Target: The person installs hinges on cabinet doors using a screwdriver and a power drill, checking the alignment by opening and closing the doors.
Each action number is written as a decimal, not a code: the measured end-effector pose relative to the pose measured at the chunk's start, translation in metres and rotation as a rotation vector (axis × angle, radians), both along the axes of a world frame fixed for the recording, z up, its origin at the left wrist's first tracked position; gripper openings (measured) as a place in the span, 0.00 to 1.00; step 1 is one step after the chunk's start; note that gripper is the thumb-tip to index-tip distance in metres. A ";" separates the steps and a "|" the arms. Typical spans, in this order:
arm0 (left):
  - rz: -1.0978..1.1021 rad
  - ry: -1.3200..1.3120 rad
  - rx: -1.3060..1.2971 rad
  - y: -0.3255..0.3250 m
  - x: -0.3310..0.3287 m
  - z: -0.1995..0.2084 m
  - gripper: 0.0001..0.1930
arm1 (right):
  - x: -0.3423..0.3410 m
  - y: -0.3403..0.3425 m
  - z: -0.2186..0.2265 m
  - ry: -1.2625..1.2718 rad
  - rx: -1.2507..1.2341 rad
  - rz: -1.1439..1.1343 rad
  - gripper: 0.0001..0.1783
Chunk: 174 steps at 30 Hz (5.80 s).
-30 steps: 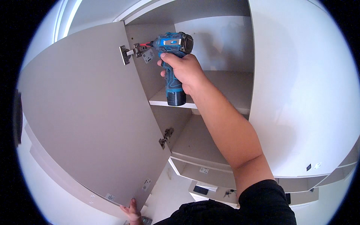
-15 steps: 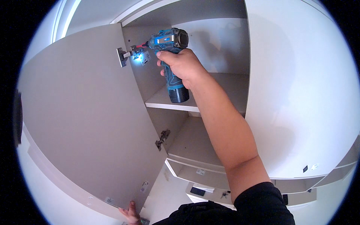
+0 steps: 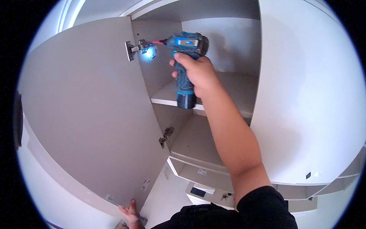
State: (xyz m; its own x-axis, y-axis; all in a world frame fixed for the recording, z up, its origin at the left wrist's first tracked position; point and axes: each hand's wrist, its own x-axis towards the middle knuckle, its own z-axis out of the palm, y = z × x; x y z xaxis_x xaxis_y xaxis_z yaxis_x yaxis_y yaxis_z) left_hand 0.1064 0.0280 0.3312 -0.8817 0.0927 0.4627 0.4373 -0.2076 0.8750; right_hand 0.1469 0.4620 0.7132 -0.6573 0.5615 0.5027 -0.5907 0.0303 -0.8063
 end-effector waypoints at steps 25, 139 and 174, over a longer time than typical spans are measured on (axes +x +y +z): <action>0.601 1.210 0.006 0.058 0.023 0.142 0.27 | -0.004 -0.003 -0.002 -0.082 0.069 0.046 0.17; -0.529 0.573 0.223 0.300 -0.041 0.180 0.30 | 0.000 0.007 0.007 0.049 -0.087 0.131 0.17; -0.594 -0.446 -0.940 -0.091 0.013 -0.364 0.19 | 0.002 0.006 0.039 -0.212 0.520 -0.211 0.18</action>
State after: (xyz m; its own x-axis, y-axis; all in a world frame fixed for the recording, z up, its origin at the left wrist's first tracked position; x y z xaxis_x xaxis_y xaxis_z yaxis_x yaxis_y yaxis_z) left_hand 0.1194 -0.0631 -0.0325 -0.6524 0.6775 -0.3397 0.1089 0.5274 0.8426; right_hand 0.1490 0.4683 0.7523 -0.6741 0.4064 0.6168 -0.3571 0.5517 -0.7538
